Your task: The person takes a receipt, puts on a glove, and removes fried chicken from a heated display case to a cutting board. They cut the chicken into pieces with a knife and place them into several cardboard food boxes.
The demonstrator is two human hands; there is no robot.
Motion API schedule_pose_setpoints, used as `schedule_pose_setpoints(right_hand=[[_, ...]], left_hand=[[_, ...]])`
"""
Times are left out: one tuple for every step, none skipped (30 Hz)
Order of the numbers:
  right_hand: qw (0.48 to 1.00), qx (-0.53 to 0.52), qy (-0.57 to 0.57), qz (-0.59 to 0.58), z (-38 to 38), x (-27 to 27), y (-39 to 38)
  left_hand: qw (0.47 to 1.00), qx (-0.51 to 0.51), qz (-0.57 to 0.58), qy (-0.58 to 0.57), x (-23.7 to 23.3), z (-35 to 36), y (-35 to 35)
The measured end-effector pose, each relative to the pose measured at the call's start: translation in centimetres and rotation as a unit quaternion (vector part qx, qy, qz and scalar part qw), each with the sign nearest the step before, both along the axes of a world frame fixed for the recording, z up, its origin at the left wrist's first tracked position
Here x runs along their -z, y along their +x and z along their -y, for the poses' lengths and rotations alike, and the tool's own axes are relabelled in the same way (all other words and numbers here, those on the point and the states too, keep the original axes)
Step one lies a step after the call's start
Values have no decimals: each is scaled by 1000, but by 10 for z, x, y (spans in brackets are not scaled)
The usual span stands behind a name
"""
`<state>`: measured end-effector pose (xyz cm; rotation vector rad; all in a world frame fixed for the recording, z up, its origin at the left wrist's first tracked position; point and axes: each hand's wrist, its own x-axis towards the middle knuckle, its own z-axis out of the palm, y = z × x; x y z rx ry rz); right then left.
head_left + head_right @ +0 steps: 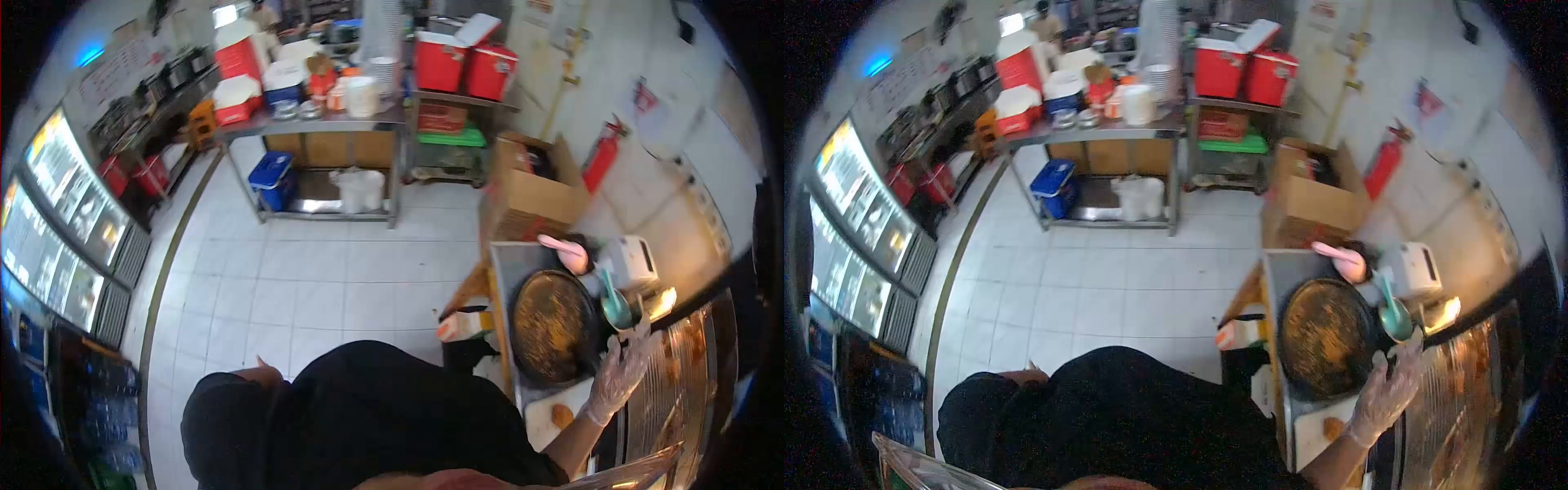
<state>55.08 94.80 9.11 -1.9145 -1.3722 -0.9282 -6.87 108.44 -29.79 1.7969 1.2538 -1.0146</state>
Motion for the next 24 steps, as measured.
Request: schedule_pose_setpoints(right_hand=[[1000, -17, -22, 5, -37, -2, -14], [999, -35, -8, 20, -66, -6, -30], [998, -53, -32, 8, -104, -8, -49], [994, -105, -39, -3, -139, -15, -72], [990, -139, -35, 7, -170, -18, -93], [984, -172, -31, 17, -202, -21, -114], [981, -187, -16, 48, -230, -16, -128], [962, -274, 0, 20, -261, -6, -132], [956, -292, -15, 20, -287, -3, -141], [950, -309, -29, 21, -314, 0, -150], [944, -325, -42, 23, -340, 0, -159], [939, -343, -27, 27, -366, -1, -171], [932, -359, -32, 33, -395, 0, -178], [925, -377, -36, 38, -426, 1, -183], [917, -394, -40, 43, -460, 1, -188], [911, -407, -13, 69, -492, 0, -197], [915, -400, -31, 30, -528, 13, -203], [918, -392, -52, -9, -567, 32, -207], [920, -384, -69, -44, -606, 38, -212], [910, -403, -90, -28, -639, 29, -232], [901, -419, -113, -17, -669, 22, -262], [877, -468, -107, -19, -702, 19, -288], [851, -514, -103, -20, -736, 21, -313], [837, -534, -123, -3, -773, 34, -335]], left_hand=[[997, -38, -32, -53, 20, -9, -47], [990, -79, -23, -110, 47, -13, -92], [980, -115, -3, -160, 58, -21, -121], [974, -143, 23, -174, 55, -31, -137], [991, -136, -8, -19, 5, -54, -121], [985, -149, 34, 75, -58, -74, -96], [973, -176, 27, 146, -111, -94, -70], [954, -195, 83, 210, -110, -113, -66], [950, -194, 111, 220, -105, -133, -58], [944, -192, 140, 230, -103, -156, -51], [944, -170, 159, 232, -110, -177, -42], [943, -148, 178, 237, -124, -199, -34], [942, -126, 196, 242, -135, -220, -33], [935, -124, 199, 267, -138, -242, -38], [927, -121, 201, 293, -141, -265, -44], [918, -118, 202, 320, -147, -287, -49], [911, -130, 187, 344, -155, -308, -58], [901, -140, 180, 369, -150, -325, -72], [888, -149, 175, 397, -149, -346, -88], [882, -179, 143, 412, -147, -361, -101], [877, -204, 109, 422, -144, -370, -111], [877, -221, 108, 412, -151, -380, -119], [879, -238, 109, 400, -154, -387, -125], [869, -270, 117, 398, -150, -391, -129]])
